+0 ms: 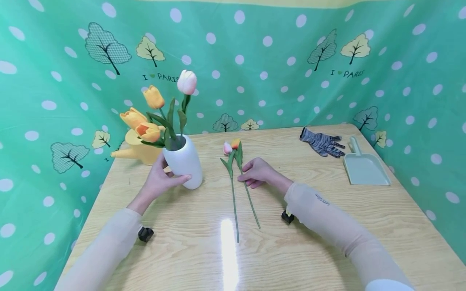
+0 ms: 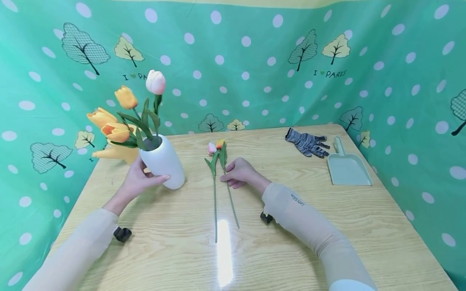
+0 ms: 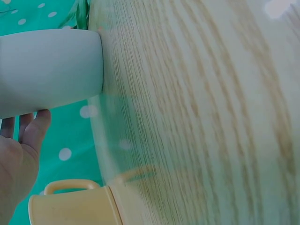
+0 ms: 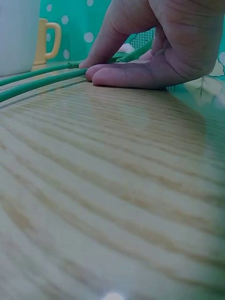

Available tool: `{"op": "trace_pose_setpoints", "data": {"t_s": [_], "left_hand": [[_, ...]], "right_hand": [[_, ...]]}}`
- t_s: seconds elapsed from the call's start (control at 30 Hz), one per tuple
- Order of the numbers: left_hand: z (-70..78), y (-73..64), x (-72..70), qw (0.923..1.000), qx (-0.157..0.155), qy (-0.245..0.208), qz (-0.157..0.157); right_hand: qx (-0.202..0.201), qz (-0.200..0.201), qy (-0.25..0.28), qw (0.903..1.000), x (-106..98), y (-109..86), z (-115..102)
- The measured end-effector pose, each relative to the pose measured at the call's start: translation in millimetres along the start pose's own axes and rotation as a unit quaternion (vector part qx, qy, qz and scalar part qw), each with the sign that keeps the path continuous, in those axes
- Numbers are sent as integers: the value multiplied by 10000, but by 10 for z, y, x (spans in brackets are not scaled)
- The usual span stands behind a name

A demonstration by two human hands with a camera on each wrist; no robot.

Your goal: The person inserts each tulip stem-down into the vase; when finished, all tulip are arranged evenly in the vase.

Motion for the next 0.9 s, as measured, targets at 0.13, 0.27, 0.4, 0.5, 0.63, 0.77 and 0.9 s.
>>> {"op": "trace_pose_setpoints", "data": {"t_s": [0.13,0.27,0.4,0.5,0.63,0.77,0.9], "left_hand": [[1,23,21,10000,-7,-3,-7],[11,36,55,10000,23,-43,-11],[27,33,59,10000,22,-52,-17],[35,21,38,10000,-9,-5,26],[36,14,7,9999,-61,58,57],[52,4,0,9999,-158,24,31],[166,-39,17,9998,-182,4,14]], "right_hand": [[16,-6,34,10000,-28,-21,23],[62,-33,126,9999,-57,-38,62],[90,-70,192,9998,-66,-30,81],[99,-170,252,9995,-66,-16,74],[113,-352,398,9985,-81,0,59],[107,-568,591,9966,-100,-18,59],[65,-823,746,9938,-113,-60,62]]}}
Point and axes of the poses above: each hand's wrist, its own y-axis towards the middle knuckle, its own x-axis out of the palm, z = x × y, the point moved 4 cm from there along y, towards the middle knuckle, and after that the axes turned 9 degrees about -z, right-handed, at the moved point
